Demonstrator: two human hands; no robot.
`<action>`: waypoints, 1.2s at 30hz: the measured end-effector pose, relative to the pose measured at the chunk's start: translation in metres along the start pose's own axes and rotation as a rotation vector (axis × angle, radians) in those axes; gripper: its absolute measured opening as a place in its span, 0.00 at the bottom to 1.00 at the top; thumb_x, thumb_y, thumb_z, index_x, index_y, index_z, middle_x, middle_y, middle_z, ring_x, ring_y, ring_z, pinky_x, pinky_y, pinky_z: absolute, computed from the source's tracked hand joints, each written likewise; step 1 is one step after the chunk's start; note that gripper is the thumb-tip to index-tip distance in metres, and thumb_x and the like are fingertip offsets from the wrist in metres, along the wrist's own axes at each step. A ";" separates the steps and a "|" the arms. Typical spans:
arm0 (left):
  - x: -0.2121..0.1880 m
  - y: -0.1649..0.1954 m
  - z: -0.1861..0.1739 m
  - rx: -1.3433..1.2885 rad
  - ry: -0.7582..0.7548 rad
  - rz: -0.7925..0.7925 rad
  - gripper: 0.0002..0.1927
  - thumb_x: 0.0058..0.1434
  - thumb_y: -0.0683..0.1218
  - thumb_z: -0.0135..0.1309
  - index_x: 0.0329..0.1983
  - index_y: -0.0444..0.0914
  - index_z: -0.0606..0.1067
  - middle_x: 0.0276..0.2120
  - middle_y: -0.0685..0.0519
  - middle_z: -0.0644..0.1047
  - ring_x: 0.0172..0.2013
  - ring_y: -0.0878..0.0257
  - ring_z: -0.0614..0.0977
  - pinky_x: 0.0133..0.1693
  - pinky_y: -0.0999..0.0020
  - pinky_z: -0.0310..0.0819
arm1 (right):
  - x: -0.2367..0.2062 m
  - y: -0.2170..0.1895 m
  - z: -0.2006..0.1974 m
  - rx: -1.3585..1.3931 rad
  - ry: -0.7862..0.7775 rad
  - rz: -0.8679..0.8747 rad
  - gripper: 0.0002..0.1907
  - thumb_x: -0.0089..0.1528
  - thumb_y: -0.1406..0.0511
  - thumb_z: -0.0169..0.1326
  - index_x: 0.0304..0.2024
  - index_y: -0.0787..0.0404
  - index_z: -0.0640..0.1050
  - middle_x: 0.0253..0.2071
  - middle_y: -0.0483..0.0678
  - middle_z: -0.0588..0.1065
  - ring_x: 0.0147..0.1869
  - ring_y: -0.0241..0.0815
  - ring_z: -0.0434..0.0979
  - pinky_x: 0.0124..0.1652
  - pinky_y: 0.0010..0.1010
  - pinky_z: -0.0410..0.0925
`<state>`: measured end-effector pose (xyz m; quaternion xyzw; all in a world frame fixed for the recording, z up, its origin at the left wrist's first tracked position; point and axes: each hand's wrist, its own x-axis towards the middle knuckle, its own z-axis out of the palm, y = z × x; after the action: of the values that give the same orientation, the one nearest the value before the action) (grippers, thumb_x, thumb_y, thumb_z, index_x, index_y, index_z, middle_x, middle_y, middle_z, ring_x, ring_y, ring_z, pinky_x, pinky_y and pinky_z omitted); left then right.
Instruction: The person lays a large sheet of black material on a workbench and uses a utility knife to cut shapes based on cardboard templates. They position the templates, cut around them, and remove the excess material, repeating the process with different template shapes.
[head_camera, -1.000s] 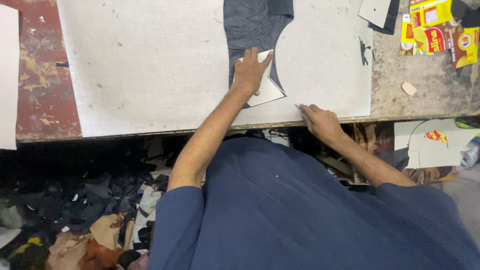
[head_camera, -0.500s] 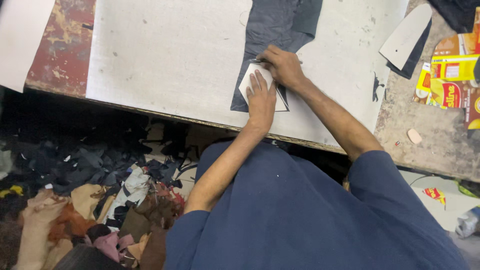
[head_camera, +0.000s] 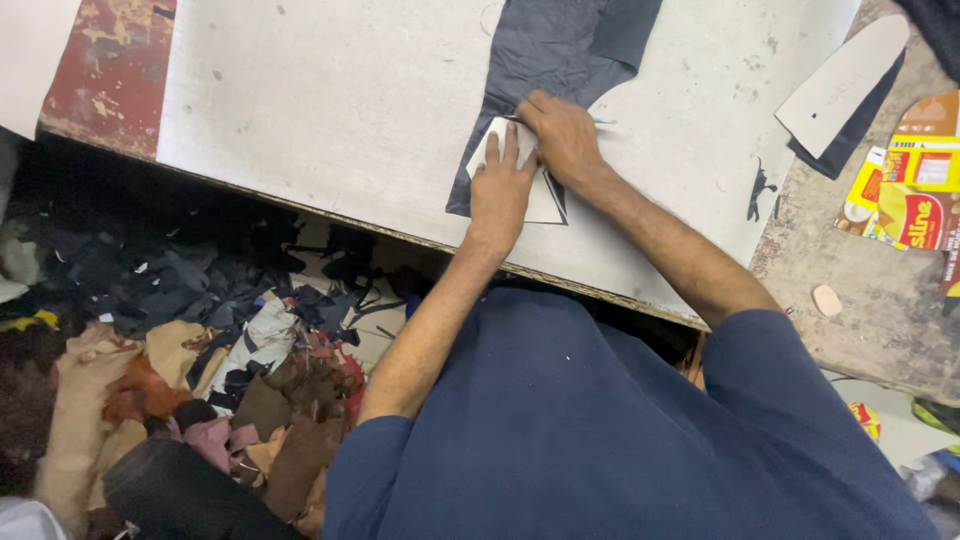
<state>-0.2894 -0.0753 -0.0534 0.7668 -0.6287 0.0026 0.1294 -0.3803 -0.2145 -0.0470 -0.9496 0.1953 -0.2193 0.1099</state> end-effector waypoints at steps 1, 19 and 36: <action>0.000 0.000 -0.001 0.012 -0.020 0.008 0.29 0.59 0.40 0.59 0.65 0.49 0.75 0.71 0.40 0.62 0.68 0.41 0.66 0.50 0.56 0.80 | -0.010 0.007 -0.008 -0.040 -0.003 0.010 0.09 0.59 0.73 0.55 0.41 0.60 0.77 0.40 0.49 0.74 0.44 0.51 0.77 0.40 0.43 0.69; 0.010 -0.024 -0.013 0.048 -0.010 0.248 0.32 0.55 0.34 0.57 0.64 0.47 0.76 0.66 0.35 0.66 0.60 0.42 0.73 0.33 0.69 0.82 | -0.115 -0.112 -0.053 0.163 0.102 0.603 0.08 0.63 0.71 0.58 0.44 0.67 0.76 0.41 0.56 0.75 0.39 0.59 0.80 0.38 0.46 0.73; 0.029 -0.039 -0.003 0.007 -0.116 0.431 0.30 0.54 0.36 0.61 0.63 0.40 0.78 0.54 0.38 0.71 0.51 0.44 0.76 0.32 0.71 0.80 | -0.163 -0.185 -0.073 -0.284 -0.202 0.859 0.09 0.67 0.69 0.54 0.49 0.63 0.77 0.43 0.57 0.74 0.29 0.60 0.79 0.25 0.48 0.72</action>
<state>-0.2456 -0.0958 -0.0534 0.6138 -0.7846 -0.0118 0.0870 -0.4891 0.0110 0.0102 -0.8049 0.5875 -0.0314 0.0779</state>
